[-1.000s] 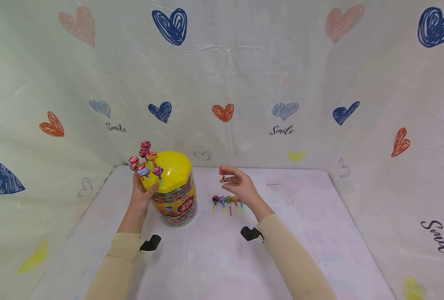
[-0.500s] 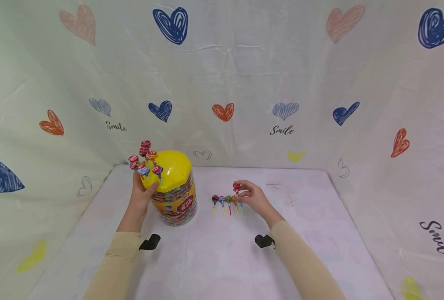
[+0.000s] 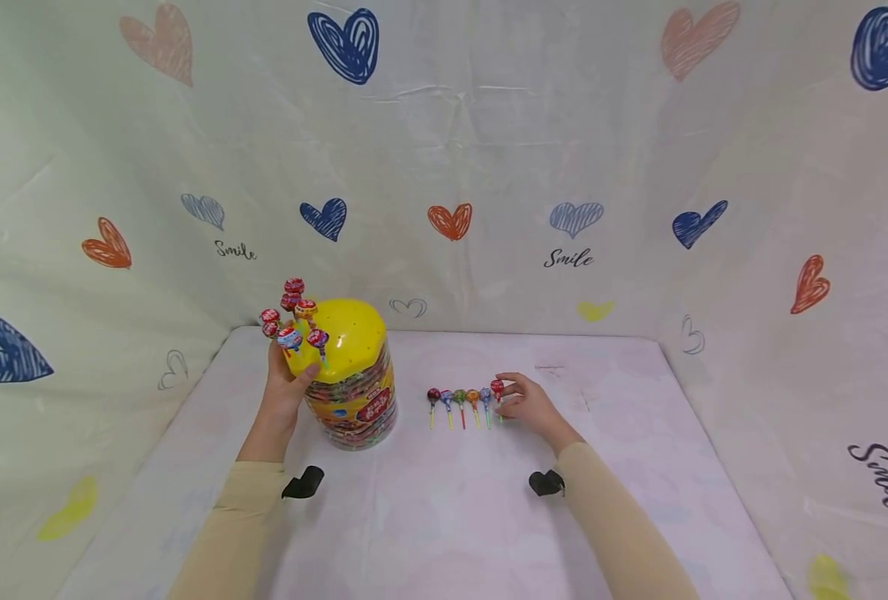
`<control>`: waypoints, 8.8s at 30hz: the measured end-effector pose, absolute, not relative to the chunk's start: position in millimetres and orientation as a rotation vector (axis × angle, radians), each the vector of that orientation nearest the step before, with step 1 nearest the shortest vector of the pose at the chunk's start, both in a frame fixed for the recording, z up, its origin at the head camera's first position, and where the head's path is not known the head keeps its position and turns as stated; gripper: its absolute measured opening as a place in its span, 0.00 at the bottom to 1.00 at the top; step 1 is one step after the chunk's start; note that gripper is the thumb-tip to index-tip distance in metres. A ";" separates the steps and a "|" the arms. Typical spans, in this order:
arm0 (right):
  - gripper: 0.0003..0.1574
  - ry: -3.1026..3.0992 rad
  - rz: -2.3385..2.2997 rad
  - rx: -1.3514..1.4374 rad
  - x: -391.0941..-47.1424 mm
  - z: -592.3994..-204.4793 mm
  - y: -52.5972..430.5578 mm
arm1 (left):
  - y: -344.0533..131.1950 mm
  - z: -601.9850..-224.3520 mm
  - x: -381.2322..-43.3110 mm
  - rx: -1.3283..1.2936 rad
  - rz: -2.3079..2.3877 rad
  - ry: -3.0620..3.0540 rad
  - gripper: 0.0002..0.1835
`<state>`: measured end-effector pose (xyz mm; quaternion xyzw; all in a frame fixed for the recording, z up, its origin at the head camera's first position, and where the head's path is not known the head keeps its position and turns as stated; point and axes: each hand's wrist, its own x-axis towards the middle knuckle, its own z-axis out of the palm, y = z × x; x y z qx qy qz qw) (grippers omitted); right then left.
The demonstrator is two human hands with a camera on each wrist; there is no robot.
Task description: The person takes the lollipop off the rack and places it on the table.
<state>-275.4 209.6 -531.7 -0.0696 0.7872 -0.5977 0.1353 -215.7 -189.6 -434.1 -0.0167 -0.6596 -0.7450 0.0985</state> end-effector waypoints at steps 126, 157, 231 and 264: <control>0.26 2.183 -1.832 -1.384 -236.6 -376.9 5.3 | -192.6 -439.7 -218.3 -0.156 -2.195 -1.953 0.46; 0.27 2.086 -2.188 -0.768 -216.9 -447.6 74.6 | -191.4 -436.2 -217.3 -0.048 -2.172 -1.989 0.44; 0.27 2.447 -1.588 -0.130 -220.8 -558.7 87.8 | -189.2 -435.7 -216.5 -0.079 -2.158 -1.993 0.43; 0.29 2.426 -1.739 -0.126 -220.5 -533.3 95.7 | -191.2 -436.6 -218.2 -0.113 -2.151 -1.962 0.43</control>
